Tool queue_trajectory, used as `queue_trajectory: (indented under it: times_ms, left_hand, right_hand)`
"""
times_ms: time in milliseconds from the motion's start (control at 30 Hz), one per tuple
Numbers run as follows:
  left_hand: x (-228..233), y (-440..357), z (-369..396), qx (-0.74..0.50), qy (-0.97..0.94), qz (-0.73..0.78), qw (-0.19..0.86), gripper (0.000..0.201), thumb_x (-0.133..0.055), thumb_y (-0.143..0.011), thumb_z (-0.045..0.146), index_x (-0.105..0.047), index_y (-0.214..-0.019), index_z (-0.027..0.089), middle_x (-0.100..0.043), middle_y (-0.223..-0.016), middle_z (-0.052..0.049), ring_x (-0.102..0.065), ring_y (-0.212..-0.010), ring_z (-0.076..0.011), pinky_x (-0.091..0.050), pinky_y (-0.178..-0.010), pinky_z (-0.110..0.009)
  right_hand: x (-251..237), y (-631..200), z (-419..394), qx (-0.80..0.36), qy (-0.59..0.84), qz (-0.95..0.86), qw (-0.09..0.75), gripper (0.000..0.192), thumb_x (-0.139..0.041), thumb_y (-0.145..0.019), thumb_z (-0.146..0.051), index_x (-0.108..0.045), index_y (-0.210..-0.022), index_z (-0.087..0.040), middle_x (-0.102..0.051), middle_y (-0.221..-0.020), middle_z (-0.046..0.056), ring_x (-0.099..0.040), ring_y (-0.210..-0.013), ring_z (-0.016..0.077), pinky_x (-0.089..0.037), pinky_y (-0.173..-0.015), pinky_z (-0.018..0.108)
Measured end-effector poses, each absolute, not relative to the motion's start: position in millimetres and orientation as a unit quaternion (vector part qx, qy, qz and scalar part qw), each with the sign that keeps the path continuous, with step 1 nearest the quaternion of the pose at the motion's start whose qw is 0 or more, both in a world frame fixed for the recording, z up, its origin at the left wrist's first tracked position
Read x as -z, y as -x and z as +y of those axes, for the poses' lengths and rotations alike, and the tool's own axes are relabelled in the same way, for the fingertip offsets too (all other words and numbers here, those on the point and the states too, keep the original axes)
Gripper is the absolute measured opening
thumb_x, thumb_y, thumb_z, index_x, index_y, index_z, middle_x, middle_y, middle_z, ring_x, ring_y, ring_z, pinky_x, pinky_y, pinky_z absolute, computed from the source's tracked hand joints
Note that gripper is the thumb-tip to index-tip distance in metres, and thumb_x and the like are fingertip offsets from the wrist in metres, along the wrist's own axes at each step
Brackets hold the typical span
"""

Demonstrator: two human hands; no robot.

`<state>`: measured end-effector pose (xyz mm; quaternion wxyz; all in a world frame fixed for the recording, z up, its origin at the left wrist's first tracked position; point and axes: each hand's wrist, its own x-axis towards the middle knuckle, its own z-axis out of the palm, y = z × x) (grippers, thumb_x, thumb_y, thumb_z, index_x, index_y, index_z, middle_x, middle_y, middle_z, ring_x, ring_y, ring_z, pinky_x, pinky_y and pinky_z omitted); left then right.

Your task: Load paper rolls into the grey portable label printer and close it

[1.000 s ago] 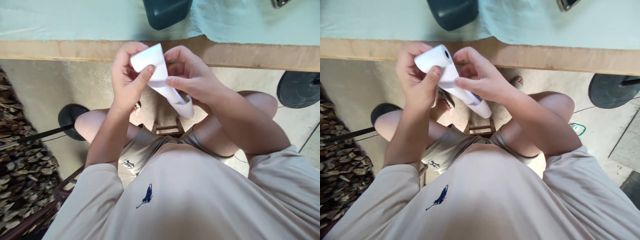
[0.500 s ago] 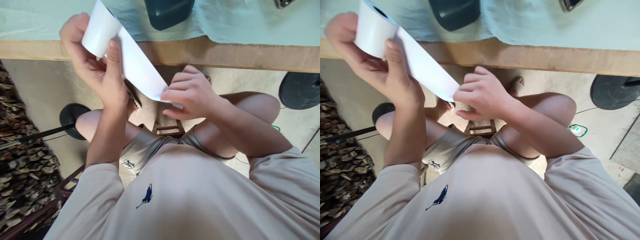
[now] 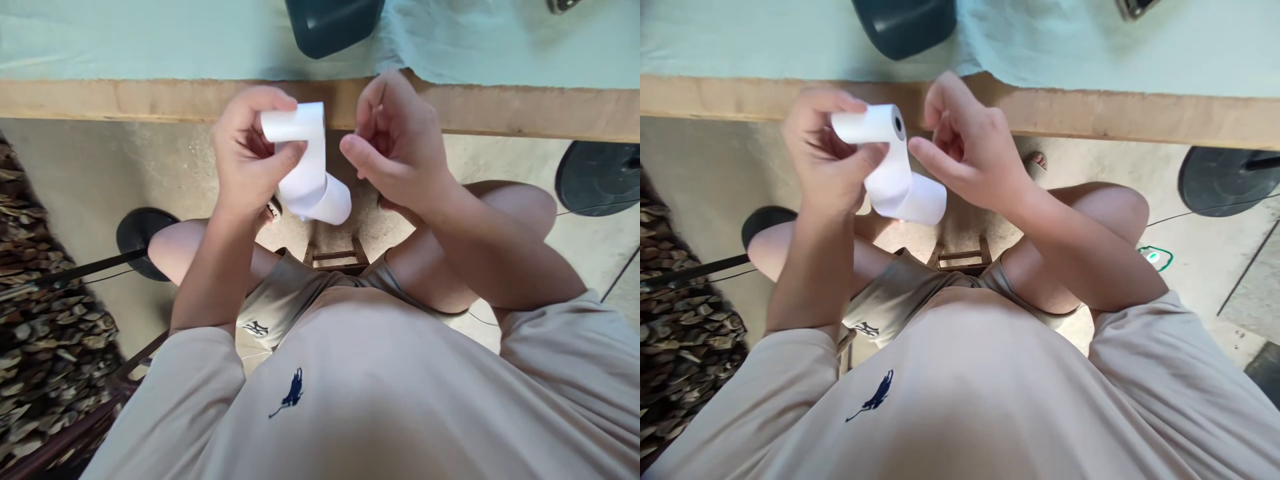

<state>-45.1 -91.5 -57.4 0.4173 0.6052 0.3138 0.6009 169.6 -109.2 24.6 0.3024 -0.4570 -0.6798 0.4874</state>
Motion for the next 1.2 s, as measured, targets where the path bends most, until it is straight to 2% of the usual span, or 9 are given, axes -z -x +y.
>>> queue_trajectory:
  times_ms: [67, 167, 267, 400, 500, 633, 733, 933, 1200]
  left_hand:
    - [61, 40, -96, -0.593, -0.629, 0.303, 0.402, 0.043, -0.089, -0.072, 0.043, -0.069, -0.105, 0.022, -0.068, -0.098, 0.000, -0.059, -0.074, -0.0071, -0.045, -0.057, -0.019]
    - [66, 36, -98, -0.559, -0.637, 0.326, 0.419, 0.039, -0.089, -0.071, 0.045, -0.069, -0.095, 0.022, -0.069, -0.093, -0.002, -0.062, -0.077, -0.0115, -0.051, -0.062, -0.024]
    - [66, 37, -99, -0.523, -0.616, 0.354, 0.472, 0.051, -0.093, -0.066, 0.047, -0.067, -0.104, 0.025, -0.069, -0.099, -0.003, -0.063, -0.080, -0.0131, -0.054, -0.066, -0.027]
    - [63, 41, -100, -0.484, -0.616, 0.338, 0.521, 0.044, -0.084, -0.076, 0.052, -0.070, -0.106, 0.025, -0.069, -0.087, -0.001, -0.060, -0.070, -0.0098, -0.048, -0.058, -0.024]
    - [63, 44, -97, -0.502, -0.628, 0.323, 0.499, 0.035, -0.082, -0.080, 0.047, -0.072, -0.104, 0.023, -0.070, -0.083, 0.000, -0.059, -0.065, -0.0077, -0.041, -0.053, -0.021]
    - [68, 46, -83, -0.564, -0.655, 0.252, 0.435, 0.045, -0.090, -0.072, 0.037, -0.071, -0.110, 0.024, -0.070, -0.098, -0.001, -0.064, -0.077, -0.0089, -0.048, -0.062, -0.019]
    - [75, 48, -77, -0.576, -0.676, 0.198, 0.414, 0.050, -0.092, -0.069, 0.030, -0.070, -0.114, 0.026, -0.068, -0.103, -0.002, -0.065, -0.085, -0.0103, -0.050, -0.064, -0.018]
    - [79, 52, -88, -0.491, -0.602, 0.294, 0.558, 0.035, -0.075, -0.085, 0.052, -0.068, -0.108, 0.026, -0.064, -0.081, -0.001, -0.052, -0.059, -0.0068, -0.040, -0.049, -0.021]
    - [68, 45, -89, -0.539, -0.618, 0.290, 0.495, 0.041, -0.084, -0.078, 0.047, -0.065, -0.107, 0.025, -0.067, -0.090, 0.000, -0.057, -0.067, -0.0083, -0.041, -0.053, -0.021]
  right_hand:
    - [-22, -167, -107, -0.521, 0.466, -0.652, 0.294, 0.036, -0.058, -0.091, -0.052, -0.048, -0.104, -0.020, -0.057, -0.077, -0.002, -0.045, -0.062, 0.0058, -0.034, -0.062, 0.024]
    - [-14, -162, -105, -0.548, 0.437, -0.649, 0.295, 0.033, -0.060, -0.090, -0.049, -0.051, -0.101, -0.019, -0.054, -0.076, -0.002, -0.042, -0.064, 0.0050, -0.035, -0.064, 0.023]
    - [-12, -161, -105, -0.546, 0.423, -0.657, 0.301, 0.029, -0.060, -0.090, -0.045, -0.053, -0.101, -0.018, -0.059, -0.087, 0.001, -0.048, -0.073, 0.0066, -0.040, -0.068, 0.022]
    - [-14, -163, -106, -0.465, 0.430, -0.733, 0.248, 0.024, -0.059, -0.089, -0.043, -0.057, -0.097, -0.021, -0.060, -0.108, 0.006, -0.052, -0.086, 0.0105, -0.047, -0.076, 0.024]
    - [-11, -162, -107, -0.499, 0.424, -0.705, 0.273, 0.025, -0.062, -0.087, -0.043, -0.056, -0.100, -0.022, -0.058, -0.113, 0.006, -0.052, -0.086, 0.0097, -0.048, -0.073, 0.023]
    - [-3, -155, -106, -0.631, 0.395, -0.592, 0.309, 0.044, -0.065, -0.083, -0.050, -0.052, -0.115, -0.024, -0.061, -0.102, 0.003, -0.054, -0.078, 0.0072, -0.048, -0.068, 0.020]
    - [-3, -152, -105, -0.662, 0.403, -0.550, 0.312, 0.045, -0.060, -0.085, -0.056, -0.055, -0.115, -0.023, -0.060, -0.088, 0.001, -0.055, -0.072, 0.0070, -0.047, -0.065, 0.020]
    - [-7, -152, -106, -0.604, 0.403, -0.601, 0.335, 0.027, -0.066, -0.085, -0.036, -0.059, -0.106, -0.021, -0.062, -0.096, 0.001, -0.051, -0.069, 0.0048, -0.044, -0.065, 0.021]
    - [-6, -151, -104, -0.686, 0.394, -0.534, 0.298, 0.039, -0.072, -0.080, -0.044, -0.054, -0.108, -0.022, -0.060, -0.089, -0.001, -0.056, -0.071, 0.0047, -0.050, -0.063, 0.017]
